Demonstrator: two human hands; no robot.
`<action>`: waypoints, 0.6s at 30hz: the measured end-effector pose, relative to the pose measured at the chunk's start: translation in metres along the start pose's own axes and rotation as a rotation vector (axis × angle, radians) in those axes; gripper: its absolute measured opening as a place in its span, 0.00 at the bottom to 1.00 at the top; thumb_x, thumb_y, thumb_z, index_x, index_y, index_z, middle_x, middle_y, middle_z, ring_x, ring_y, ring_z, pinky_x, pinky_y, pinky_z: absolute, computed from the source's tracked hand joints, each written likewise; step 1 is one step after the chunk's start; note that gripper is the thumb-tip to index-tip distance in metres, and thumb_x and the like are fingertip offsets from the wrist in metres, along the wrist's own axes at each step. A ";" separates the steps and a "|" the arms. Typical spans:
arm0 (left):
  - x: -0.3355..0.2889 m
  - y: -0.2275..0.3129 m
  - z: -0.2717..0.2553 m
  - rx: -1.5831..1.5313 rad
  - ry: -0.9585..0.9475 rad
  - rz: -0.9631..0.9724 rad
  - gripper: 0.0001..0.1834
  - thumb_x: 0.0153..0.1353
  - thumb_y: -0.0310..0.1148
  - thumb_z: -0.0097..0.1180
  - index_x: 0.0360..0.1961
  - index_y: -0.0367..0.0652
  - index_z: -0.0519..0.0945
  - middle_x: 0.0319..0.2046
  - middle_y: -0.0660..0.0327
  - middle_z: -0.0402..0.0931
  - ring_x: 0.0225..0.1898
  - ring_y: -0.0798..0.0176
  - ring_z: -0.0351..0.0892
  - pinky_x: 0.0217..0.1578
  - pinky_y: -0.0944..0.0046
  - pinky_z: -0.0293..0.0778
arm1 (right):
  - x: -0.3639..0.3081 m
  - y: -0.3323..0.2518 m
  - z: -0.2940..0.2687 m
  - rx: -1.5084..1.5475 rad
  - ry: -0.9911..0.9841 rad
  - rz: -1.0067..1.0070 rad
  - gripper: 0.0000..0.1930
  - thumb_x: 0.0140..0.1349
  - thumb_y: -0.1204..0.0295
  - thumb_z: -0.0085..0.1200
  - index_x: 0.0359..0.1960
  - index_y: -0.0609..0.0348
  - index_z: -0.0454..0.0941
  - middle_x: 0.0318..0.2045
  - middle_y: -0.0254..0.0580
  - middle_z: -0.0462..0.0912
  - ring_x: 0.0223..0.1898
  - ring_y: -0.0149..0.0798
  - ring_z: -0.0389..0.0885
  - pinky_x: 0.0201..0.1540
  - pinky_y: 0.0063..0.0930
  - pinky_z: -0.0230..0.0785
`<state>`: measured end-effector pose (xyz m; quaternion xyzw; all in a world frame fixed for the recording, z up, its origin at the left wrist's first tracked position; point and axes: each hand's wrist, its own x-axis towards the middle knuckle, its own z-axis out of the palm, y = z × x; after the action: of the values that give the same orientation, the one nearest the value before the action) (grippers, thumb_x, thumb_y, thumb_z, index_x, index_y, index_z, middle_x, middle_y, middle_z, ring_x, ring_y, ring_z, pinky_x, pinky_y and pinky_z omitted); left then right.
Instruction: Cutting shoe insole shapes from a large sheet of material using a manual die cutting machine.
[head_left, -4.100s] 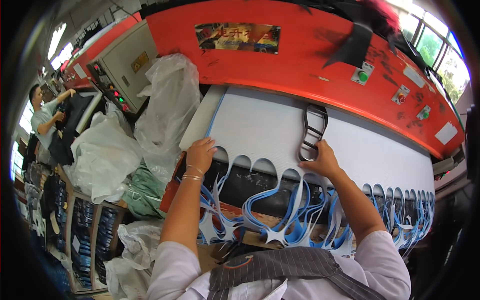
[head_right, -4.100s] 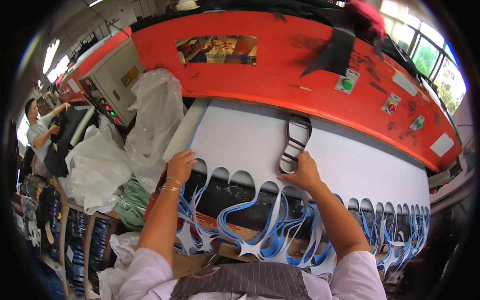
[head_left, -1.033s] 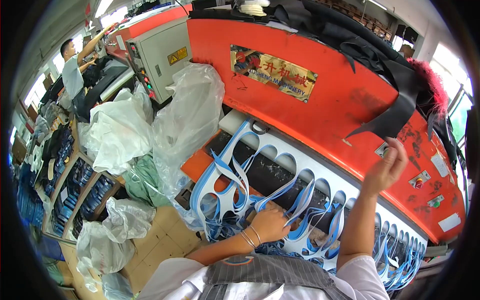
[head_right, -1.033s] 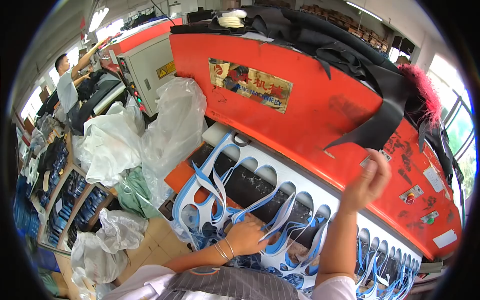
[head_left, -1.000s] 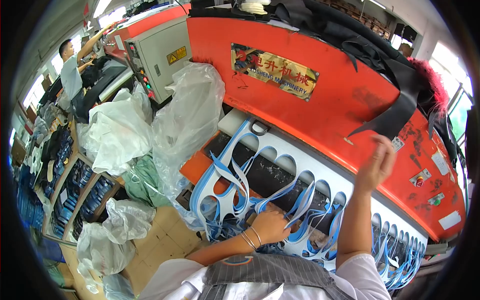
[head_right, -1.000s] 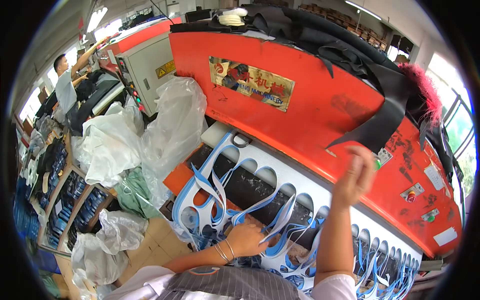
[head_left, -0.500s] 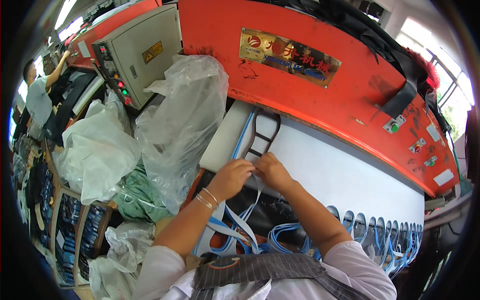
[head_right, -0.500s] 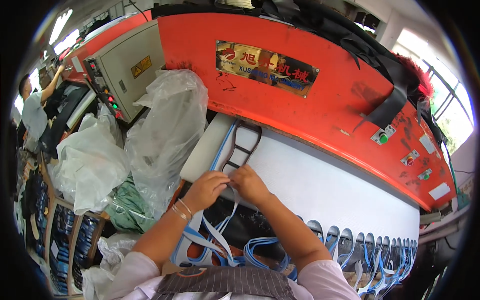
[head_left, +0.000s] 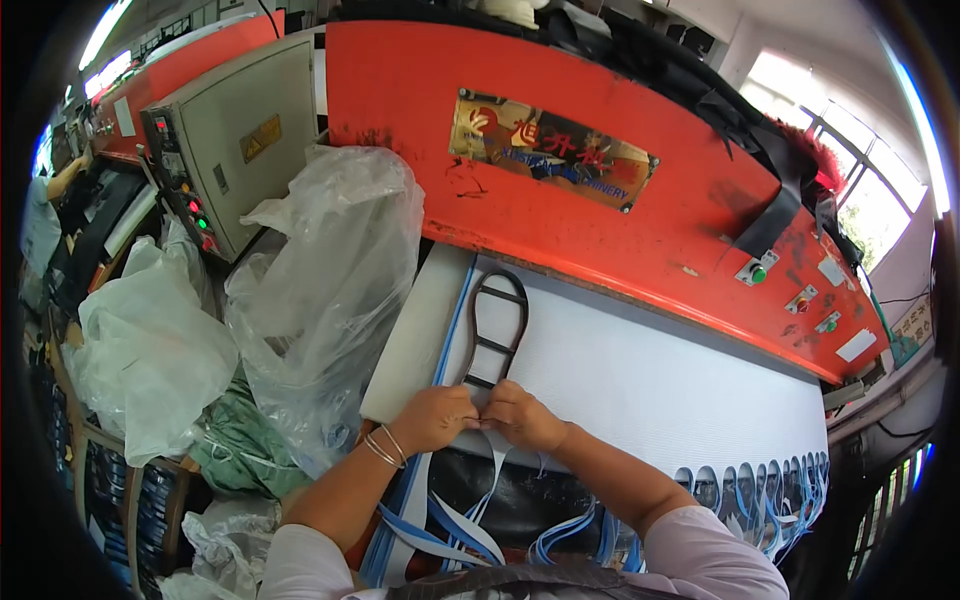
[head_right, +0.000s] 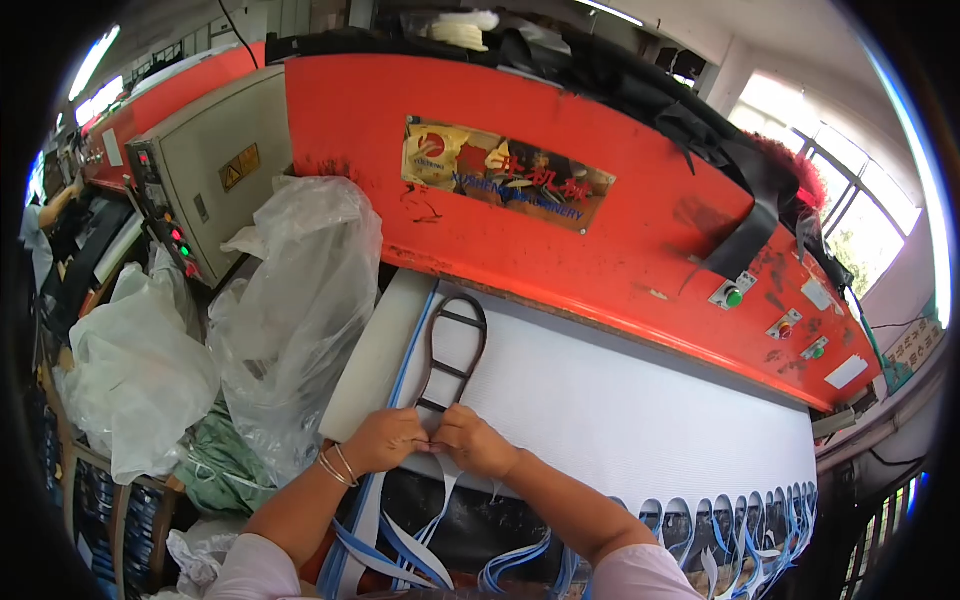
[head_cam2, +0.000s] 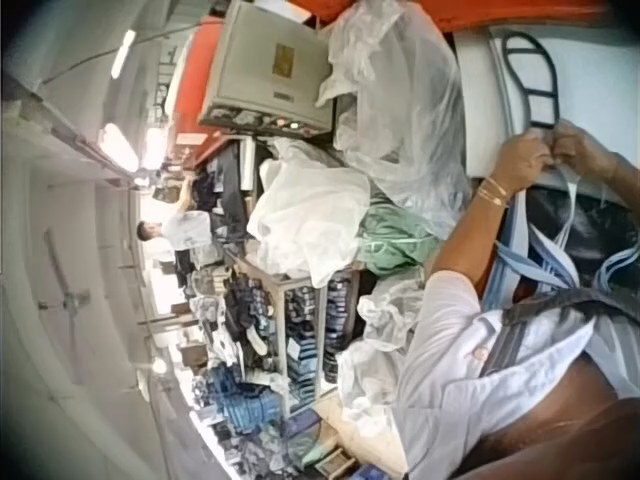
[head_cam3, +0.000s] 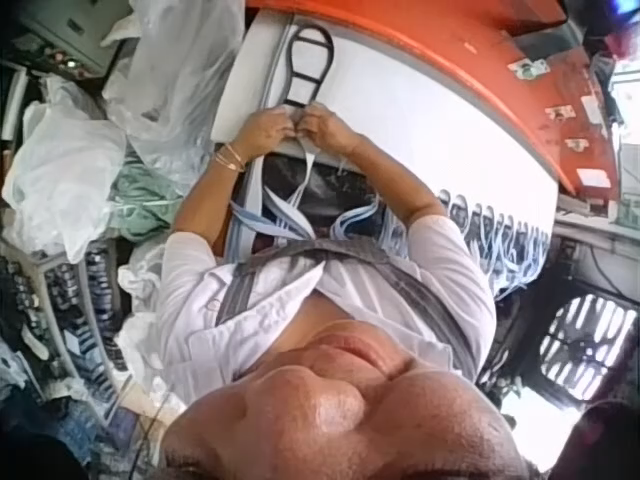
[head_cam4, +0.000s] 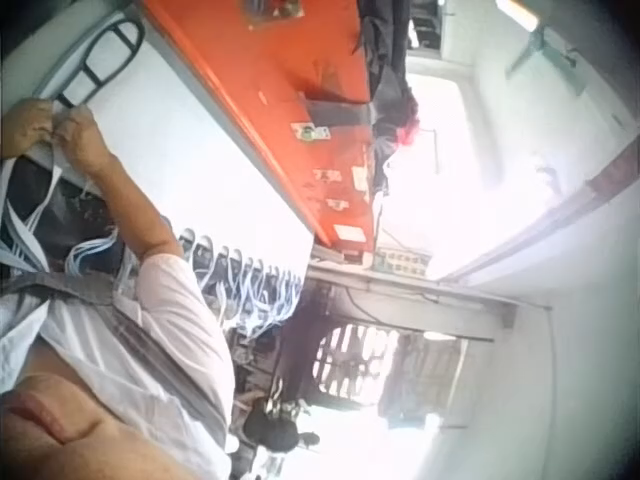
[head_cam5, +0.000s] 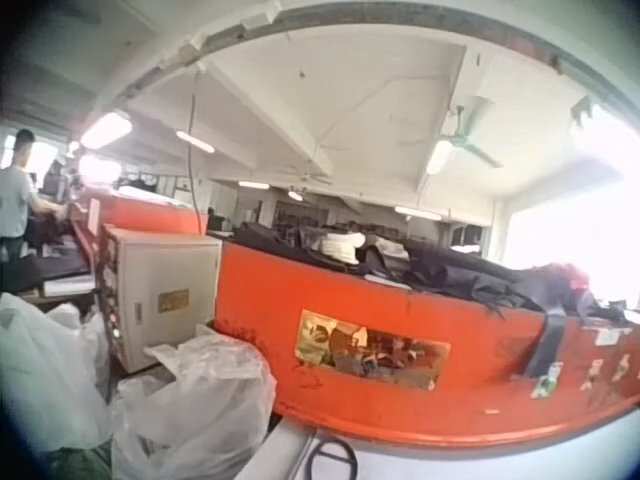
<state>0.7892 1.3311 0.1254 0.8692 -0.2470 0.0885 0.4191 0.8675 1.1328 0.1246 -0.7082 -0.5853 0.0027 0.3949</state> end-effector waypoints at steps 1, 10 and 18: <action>0.002 -0.001 -0.005 0.000 -0.003 -0.007 0.05 0.54 0.34 0.59 0.25 0.45 0.78 0.25 0.60 0.71 0.30 0.52 0.73 0.31 0.56 0.70 | 0.004 -0.002 0.001 0.049 0.014 0.010 0.04 0.47 0.80 0.59 0.26 0.59 0.78 0.26 0.42 0.71 0.32 0.46 0.69 0.38 0.34 0.64; 0.023 -0.024 -0.017 0.091 0.054 0.117 0.02 0.50 0.29 0.58 0.22 0.46 0.80 0.23 0.61 0.75 0.29 0.55 0.74 0.31 0.56 0.69 | 0.021 0.022 -0.008 -0.038 0.057 -0.058 0.05 0.51 0.73 0.58 0.28 0.59 0.77 0.27 0.41 0.73 0.34 0.47 0.73 0.40 0.36 0.67; 0.050 -0.007 -0.021 0.147 0.178 0.085 0.03 0.45 0.27 0.61 0.19 0.41 0.79 0.21 0.58 0.74 0.26 0.55 0.73 0.29 0.58 0.70 | 0.030 0.033 -0.021 -0.056 0.197 -0.222 0.08 0.50 0.69 0.60 0.27 0.60 0.76 0.29 0.44 0.72 0.37 0.48 0.71 0.40 0.36 0.68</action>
<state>0.8367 1.3336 0.1518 0.8750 -0.2384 0.2011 0.3702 0.9140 1.1456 0.1344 -0.6467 -0.6183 -0.1269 0.4282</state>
